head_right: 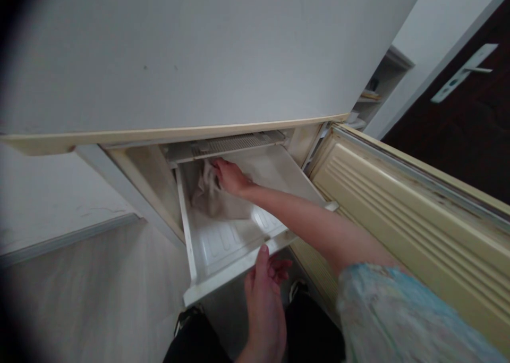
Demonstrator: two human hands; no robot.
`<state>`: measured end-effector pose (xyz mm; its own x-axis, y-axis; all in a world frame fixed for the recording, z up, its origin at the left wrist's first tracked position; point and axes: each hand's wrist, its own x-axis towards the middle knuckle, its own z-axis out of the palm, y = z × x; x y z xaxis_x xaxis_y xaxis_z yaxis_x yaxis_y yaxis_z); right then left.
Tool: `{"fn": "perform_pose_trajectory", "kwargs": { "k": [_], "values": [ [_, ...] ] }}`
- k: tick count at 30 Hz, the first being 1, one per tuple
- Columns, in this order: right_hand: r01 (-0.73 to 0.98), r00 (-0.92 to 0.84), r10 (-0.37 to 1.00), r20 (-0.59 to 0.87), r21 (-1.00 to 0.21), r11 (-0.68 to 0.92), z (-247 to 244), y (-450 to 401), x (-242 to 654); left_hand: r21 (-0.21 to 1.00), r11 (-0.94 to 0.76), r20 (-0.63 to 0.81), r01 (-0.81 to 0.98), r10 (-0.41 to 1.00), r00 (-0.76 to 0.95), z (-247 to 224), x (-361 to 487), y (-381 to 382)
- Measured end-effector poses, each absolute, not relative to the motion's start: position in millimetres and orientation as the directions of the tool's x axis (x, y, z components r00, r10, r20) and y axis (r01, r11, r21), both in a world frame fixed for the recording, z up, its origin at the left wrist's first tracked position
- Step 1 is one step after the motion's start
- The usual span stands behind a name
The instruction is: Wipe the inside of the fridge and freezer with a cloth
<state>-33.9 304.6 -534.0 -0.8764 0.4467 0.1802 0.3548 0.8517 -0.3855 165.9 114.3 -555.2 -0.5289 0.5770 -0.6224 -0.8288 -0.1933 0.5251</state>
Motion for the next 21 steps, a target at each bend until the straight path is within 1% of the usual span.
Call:
{"fn": "perform_pose_trajectory", "kwargs": {
  "k": [1,2,4,8,10,11,13,15,17,19,21],
  "values": [
    [0.314,-0.886,0.413,0.208,-0.385,0.868,-538,306,-45,0.531,-0.191,-0.618,-0.826,0.579,-0.532,-556,166,114],
    [0.280,-0.902,0.371,0.221,-0.355,0.892,-544,308,-55,0.535,-0.192,-0.613,-0.823,0.582,-0.534,-556,167,113],
    [0.227,-0.934,0.286,0.212,-0.266,0.937,-558,308,-71,0.527,-0.202,-0.605,-0.825,0.592,-0.532,-557,167,112],
    [0.111,-0.974,0.127,0.185,-0.093,0.989,-584,300,-83,0.481,-0.217,-0.574,-0.849,0.654,-0.493,-558,168,109],
    [0.055,-0.984,0.056,0.166,-0.009,0.998,-590,294,-83,0.483,-0.207,-0.560,-0.851,0.674,-0.482,-557,167,109],
    [0.024,-0.988,0.022,0.155,0.011,1.000,-592,291,-81,0.491,-0.207,-0.555,-0.846,0.674,-0.487,-557,166,109],
    [-0.015,-0.990,-0.015,0.142,0.000,1.000,-591,285,-76,0.510,-0.215,-0.550,-0.833,0.663,-0.508,-555,165,110],
    [-0.008,-0.991,-0.002,0.137,-0.047,0.999,-587,278,-68,0.515,-0.213,-0.567,-0.830,0.641,-0.517,-554,164,111],
    [-0.047,-0.994,-0.042,0.099,-0.046,0.998,-581,271,-57,0.512,-0.208,-0.588,-0.833,0.622,-0.517,-552,164,112],
    [-0.158,-0.987,-0.158,0.005,0.001,0.987,-574,264,-43,0.516,-0.209,-0.595,-0.831,0.610,-0.523,-551,164,111],
    [-0.269,-0.955,-0.264,-0.133,0.018,0.963,-566,256,-27,0.526,-0.213,-0.590,-0.823,0.606,-0.534,-550,163,111]
  ]
}}
